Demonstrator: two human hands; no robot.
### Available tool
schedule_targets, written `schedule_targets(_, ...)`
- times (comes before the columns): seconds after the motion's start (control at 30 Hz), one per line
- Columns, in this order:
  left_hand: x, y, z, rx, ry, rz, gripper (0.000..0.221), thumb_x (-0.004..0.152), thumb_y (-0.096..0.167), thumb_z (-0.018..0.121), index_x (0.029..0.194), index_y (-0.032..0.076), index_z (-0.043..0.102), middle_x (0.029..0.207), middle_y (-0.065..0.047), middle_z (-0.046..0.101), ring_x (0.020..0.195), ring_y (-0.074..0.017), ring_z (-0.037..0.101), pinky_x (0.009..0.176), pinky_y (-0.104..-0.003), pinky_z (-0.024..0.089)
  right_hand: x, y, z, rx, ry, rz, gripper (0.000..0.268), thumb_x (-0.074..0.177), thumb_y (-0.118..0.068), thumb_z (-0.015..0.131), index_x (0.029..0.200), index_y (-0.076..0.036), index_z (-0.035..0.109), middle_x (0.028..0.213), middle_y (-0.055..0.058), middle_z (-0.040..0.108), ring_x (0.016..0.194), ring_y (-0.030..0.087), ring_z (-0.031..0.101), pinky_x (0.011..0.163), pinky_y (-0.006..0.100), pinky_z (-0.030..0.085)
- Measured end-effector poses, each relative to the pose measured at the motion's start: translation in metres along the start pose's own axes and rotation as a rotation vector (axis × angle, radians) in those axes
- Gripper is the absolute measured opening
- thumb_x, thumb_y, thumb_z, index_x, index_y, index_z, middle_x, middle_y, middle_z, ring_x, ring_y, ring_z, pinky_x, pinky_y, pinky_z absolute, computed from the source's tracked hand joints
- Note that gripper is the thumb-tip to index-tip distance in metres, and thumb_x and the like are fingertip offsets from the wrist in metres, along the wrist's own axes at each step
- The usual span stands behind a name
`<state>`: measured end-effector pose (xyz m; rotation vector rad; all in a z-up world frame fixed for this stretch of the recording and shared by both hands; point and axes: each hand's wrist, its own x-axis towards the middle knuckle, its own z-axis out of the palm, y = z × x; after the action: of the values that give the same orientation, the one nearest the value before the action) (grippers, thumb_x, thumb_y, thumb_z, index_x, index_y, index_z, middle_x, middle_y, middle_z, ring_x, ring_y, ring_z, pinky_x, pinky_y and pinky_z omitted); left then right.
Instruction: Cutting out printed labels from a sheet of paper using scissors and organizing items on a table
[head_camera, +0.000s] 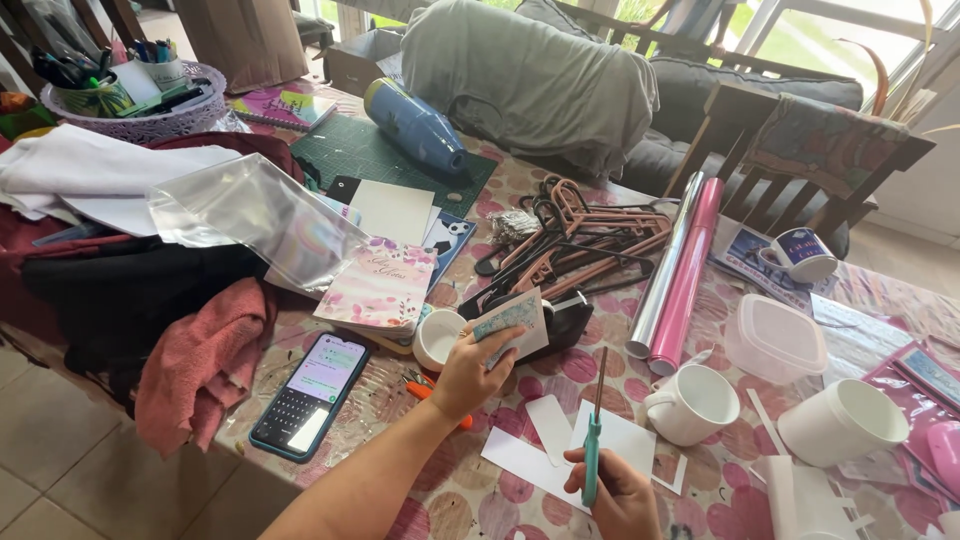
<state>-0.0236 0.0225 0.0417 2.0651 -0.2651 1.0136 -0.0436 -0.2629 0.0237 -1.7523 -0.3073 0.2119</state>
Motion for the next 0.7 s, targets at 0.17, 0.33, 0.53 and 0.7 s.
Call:
schedule_targets(0.17,-0.0009,0.002,0.0001,0.002,-0.007,-0.036,0.036,0.097,0.016,0.066,0.132,0.017,0.067,0.139,-0.019,0.065,0.127,-0.04,0.061,0.108,-0.049,0.051,-0.0023,-0.007,0.0003,-0.03,0.006,0.03,0.028,0.088,-0.021,0.073,0.099,0.001,0.088,0.062,0.012,0.079,0.057,0.014,0.059,0.052,0.028,0.045)
schedule_targets(0.33,0.0004,0.0025,-0.0012,0.006,-0.006,-0.028,0.035,0.097,0.016,0.065,0.132,0.016,0.067,0.136,-0.019,0.067,0.124,-0.0391,0.062,0.108,-0.048,0.049,-0.0016,-0.0034,0.0009,0.016,0.008,0.031,0.029,0.089,-0.019,0.072,0.1,0.003,0.087,0.062,0.014,0.078,0.06,0.017,0.064,0.054,0.03,0.048)
schedule_targets(0.53,0.0016,0.0037,-0.002,-0.005,-0.01,-0.035,0.035,0.097,0.016,0.065,0.132,0.015,0.067,0.137,-0.019,0.067,0.126,-0.0369,0.064,0.114,-0.049,0.044,-0.0013,-0.0054,0.0007,0.011,-0.002,0.017,0.028,0.089,-0.018,0.073,0.098,0.004,0.087,0.063,0.015,0.079,0.061,0.017,0.066,0.056,0.029,0.05)
schedule_targets(0.7,0.0014,0.0016,-0.0016,0.021,-0.001,-0.008,0.035,0.097,0.017,0.066,0.132,0.015,0.067,0.133,-0.017,0.07,0.122,-0.0354,0.067,0.113,-0.048,0.044,-0.0012,-0.0001,0.0014,0.021,0.023,-0.057,0.026,0.089,-0.017,0.073,0.096,0.004,0.086,0.06,0.014,0.077,0.059,0.016,0.066,0.059,0.029,0.052)
